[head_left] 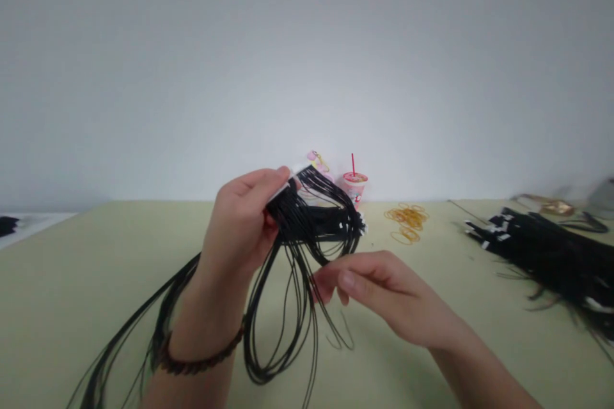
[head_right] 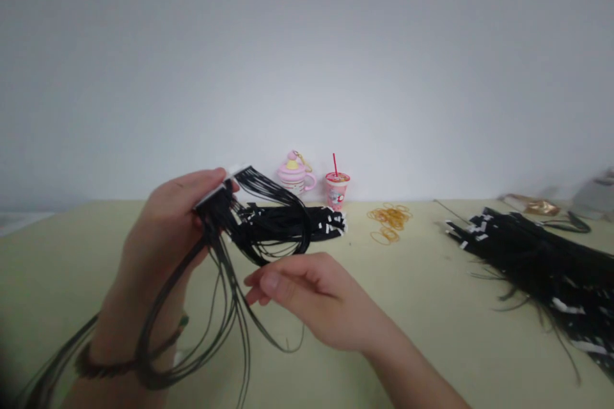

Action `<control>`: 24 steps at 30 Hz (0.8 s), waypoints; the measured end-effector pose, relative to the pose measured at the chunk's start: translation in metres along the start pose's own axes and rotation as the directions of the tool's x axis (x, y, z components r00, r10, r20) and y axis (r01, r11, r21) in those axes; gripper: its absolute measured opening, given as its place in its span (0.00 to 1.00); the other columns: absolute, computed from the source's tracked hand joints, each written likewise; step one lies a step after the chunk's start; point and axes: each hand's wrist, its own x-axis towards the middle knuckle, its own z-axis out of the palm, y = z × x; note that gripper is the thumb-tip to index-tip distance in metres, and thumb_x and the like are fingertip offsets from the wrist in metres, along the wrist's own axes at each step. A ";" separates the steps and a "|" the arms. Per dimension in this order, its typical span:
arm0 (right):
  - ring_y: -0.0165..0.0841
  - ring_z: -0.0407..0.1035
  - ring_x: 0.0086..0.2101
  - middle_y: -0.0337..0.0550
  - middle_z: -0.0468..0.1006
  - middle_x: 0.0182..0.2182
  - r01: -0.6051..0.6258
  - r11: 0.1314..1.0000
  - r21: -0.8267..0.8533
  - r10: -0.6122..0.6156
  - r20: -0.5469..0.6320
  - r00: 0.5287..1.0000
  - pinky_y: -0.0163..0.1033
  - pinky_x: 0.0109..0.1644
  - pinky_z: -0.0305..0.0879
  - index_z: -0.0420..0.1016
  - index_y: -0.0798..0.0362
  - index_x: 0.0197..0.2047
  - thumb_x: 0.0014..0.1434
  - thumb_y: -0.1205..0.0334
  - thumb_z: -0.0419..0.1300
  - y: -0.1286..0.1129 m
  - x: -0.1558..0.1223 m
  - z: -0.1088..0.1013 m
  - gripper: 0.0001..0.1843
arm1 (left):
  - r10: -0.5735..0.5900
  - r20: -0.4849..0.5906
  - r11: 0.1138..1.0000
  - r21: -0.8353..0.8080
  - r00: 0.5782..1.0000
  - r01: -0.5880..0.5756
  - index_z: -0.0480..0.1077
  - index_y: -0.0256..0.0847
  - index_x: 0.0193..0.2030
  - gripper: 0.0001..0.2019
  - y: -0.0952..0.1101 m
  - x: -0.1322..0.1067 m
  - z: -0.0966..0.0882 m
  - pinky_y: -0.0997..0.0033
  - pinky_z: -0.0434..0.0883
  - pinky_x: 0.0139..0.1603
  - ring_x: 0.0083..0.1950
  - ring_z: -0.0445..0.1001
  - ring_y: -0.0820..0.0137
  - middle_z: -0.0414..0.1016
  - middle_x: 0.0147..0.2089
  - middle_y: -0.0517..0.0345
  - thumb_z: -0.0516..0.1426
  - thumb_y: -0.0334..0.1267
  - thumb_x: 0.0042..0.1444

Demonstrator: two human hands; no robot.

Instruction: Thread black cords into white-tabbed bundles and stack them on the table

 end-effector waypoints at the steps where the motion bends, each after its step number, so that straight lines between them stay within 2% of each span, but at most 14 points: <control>1: 0.26 0.72 0.32 0.44 0.79 0.33 0.014 0.999 0.051 -0.013 -0.029 0.999 0.31 0.36 0.65 0.77 0.55 0.40 0.62 0.57 0.53 0.000 0.001 0.003 0.14 | -0.022 0.054 1.000 0.018 0.998 0.021 0.69 0.37 0.19 0.11 0.000 -0.001 -0.001 0.81 0.56 0.15 0.17 0.61 0.80 0.64 0.18 0.61 0.58 0.37 0.50; 4: 0.25 0.70 0.28 0.42 0.78 0.30 0.045 0.995 0.089 -0.035 -0.109 0.993 0.30 0.31 0.62 0.76 0.55 0.41 0.61 0.57 0.54 0.001 0.001 0.010 0.13 | -0.055 0.216 0.995 0.095 0.975 0.035 0.72 0.39 0.24 0.08 -0.004 -0.005 0.000 0.82 0.57 0.15 0.17 0.61 0.80 0.65 0.19 0.63 0.59 0.38 0.50; 7: 0.25 0.66 0.26 0.39 0.72 0.23 0.037 0.997 -0.072 -0.052 -0.207 0.977 0.31 0.31 0.60 0.76 0.56 0.32 0.60 0.58 0.56 -0.002 -0.001 0.011 0.12 | -0.057 0.343 0.984 0.177 0.938 -0.005 0.71 0.39 0.27 0.09 -0.009 -0.011 0.006 0.83 0.56 0.13 0.15 0.59 0.81 0.64 0.17 0.65 0.58 0.42 0.53; 9: 0.24 0.61 0.24 0.38 0.68 0.20 0.033 0.979 -0.202 -0.088 -0.267 0.960 0.31 0.28 0.57 0.73 0.57 0.25 0.59 0.59 0.56 -0.004 -0.002 0.010 0.15 | -0.042 0.381 0.969 0.239 0.924 -0.055 0.70 0.39 0.27 0.11 -0.011 -0.016 0.011 0.83 0.55 0.13 0.15 0.59 0.81 0.63 0.16 0.66 0.57 0.43 0.54; 12: 0.24 0.57 0.22 0.37 0.66 0.18 0.028 0.965 -0.262 -0.114 -0.317 0.942 0.31 0.25 0.52 0.71 0.57 0.22 0.58 0.59 0.56 -0.005 -0.002 0.007 0.16 | -0.019 0.379 0.953 0.286 0.925 -0.098 0.69 0.39 0.26 0.11 -0.010 -0.022 0.019 0.83 0.56 0.14 0.15 0.59 0.80 0.62 0.16 0.66 0.56 0.42 0.55; 16: 0.24 0.58 0.22 0.38 0.68 0.19 0.013 0.985 -0.174 -0.069 -0.317 0.946 0.31 0.25 0.53 0.73 0.58 0.23 0.55 0.59 0.58 -0.004 -0.002 0.003 0.13 | 0.003 0.396 0.954 0.274 0.918 -0.122 0.68 0.38 0.25 0.12 -0.008 -0.026 0.021 0.83 0.56 0.14 0.15 0.59 0.80 0.62 0.15 0.66 0.56 0.42 0.55; 20: 0.24 0.57 0.22 0.37 0.67 0.19 0.018 0.996 -0.091 -0.041 -0.258 0.965 0.31 0.25 0.53 0.72 0.58 0.24 0.55 0.57 0.59 -0.009 -0.008 -0.001 0.14 | 0.045 0.402 0.964 0.223 0.915 -0.145 0.69 0.38 0.23 0.11 -0.003 -0.030 0.022 0.84 0.56 0.13 0.14 0.59 0.80 0.62 0.15 0.65 0.57 0.40 0.54; 24: 0.24 0.64 0.26 0.37 0.71 0.23 0.042 0.948 -0.315 -0.124 -0.243 0.962 0.31 0.30 0.58 0.71 0.56 0.25 0.60 0.61 0.54 -0.018 -0.015 0.000 0.14 | 0.070 0.334 0.976 0.173 0.940 -0.134 0.69 0.38 0.21 0.11 0.000 -0.034 0.026 0.83 0.53 0.12 0.13 0.57 0.80 0.60 0.14 0.65 0.59 0.39 0.51</control>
